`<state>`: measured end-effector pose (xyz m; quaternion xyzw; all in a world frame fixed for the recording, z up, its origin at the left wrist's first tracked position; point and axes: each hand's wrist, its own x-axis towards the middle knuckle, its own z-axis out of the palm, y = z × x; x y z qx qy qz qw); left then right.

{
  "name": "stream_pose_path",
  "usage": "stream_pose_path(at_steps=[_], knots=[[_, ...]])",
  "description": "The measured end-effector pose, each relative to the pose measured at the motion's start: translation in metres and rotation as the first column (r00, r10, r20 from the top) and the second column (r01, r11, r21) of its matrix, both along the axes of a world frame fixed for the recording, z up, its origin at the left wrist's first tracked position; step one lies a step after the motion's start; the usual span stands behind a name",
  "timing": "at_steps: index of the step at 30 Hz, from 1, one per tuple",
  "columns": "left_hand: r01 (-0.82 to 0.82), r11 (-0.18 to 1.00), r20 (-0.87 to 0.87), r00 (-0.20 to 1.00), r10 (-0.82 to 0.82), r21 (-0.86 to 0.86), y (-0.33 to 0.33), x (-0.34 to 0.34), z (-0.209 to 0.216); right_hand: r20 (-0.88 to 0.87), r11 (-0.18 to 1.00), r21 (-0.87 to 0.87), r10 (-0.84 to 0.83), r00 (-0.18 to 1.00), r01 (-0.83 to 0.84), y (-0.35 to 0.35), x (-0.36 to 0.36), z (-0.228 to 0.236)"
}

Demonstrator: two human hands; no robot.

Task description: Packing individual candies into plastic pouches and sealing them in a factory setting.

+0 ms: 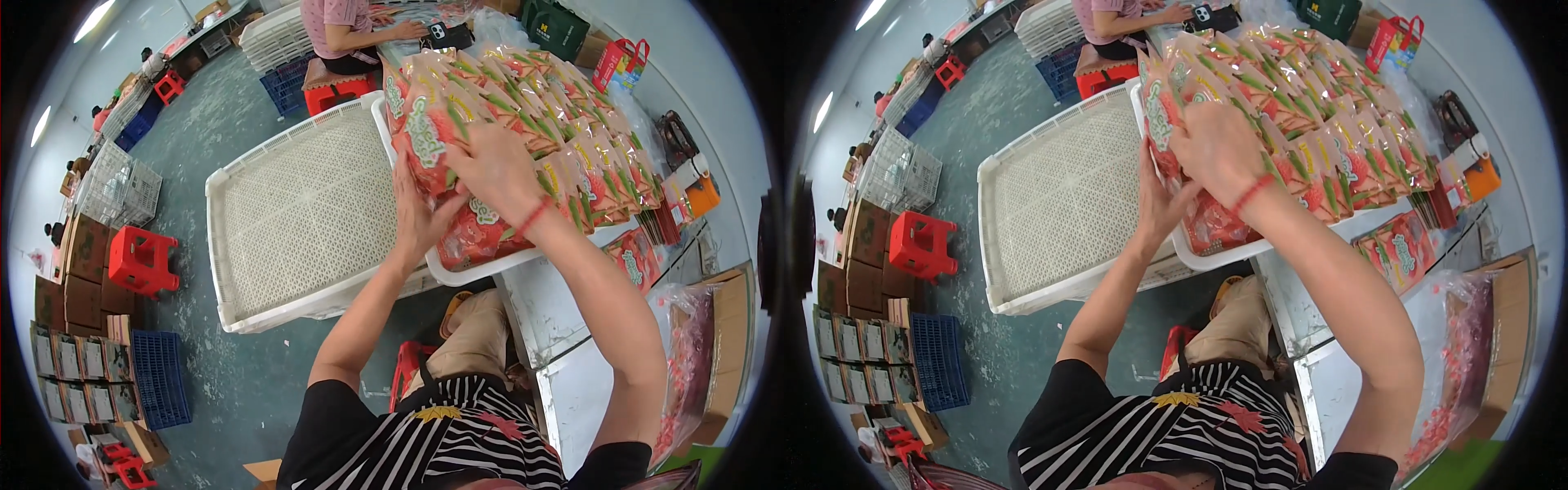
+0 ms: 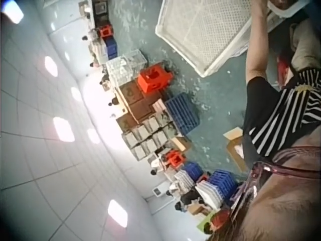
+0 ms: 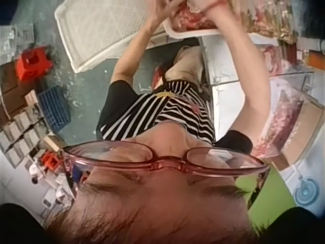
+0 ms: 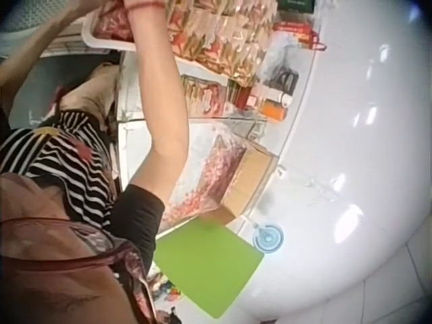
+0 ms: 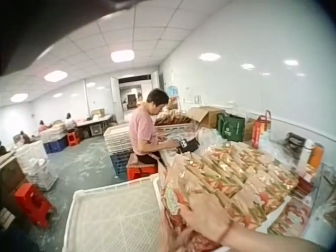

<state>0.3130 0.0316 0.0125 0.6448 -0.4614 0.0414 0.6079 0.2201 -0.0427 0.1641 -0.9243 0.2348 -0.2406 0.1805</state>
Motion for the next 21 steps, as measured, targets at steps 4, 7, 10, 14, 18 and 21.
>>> stream_pose_path(at_steps=[4,7,10,14,18,21], knots=[[0.156,0.982,-0.399,0.898,-0.185,-0.105,-0.040,0.033,-0.032,0.087,0.973,-0.229,-0.014,0.996,0.034,-0.016,0.047,-0.022],[0.066,0.997,-0.312,0.947,-0.075,-0.041,-0.055,0.042,-0.042,-0.020,0.974,-0.226,0.013,1.000,-0.018,-0.025,0.063,-0.020],[-0.009,0.998,-0.189,0.982,-0.004,-0.066,-0.072,0.042,-0.042,-0.059,0.990,-0.140,0.005,0.998,-0.013,-0.037,0.069,-0.020],[-0.118,0.991,-0.170,0.980,0.106,-0.061,-0.091,0.058,-0.041,-0.175,0.996,-0.033,-0.090,0.980,0.085,-0.058,0.076,-0.031],[-0.083,0.994,-0.129,0.989,0.074,-0.066,-0.091,0.066,-0.046,-0.205,0.990,-0.128,-0.089,0.975,0.063,-0.061,0.082,-0.035],[0.093,0.990,-0.260,0.964,-0.064,0.103,-0.067,0.053,-0.041,-0.349,0.986,-0.167,-0.054,0.936,-0.005,-0.054,0.079,-0.022]])
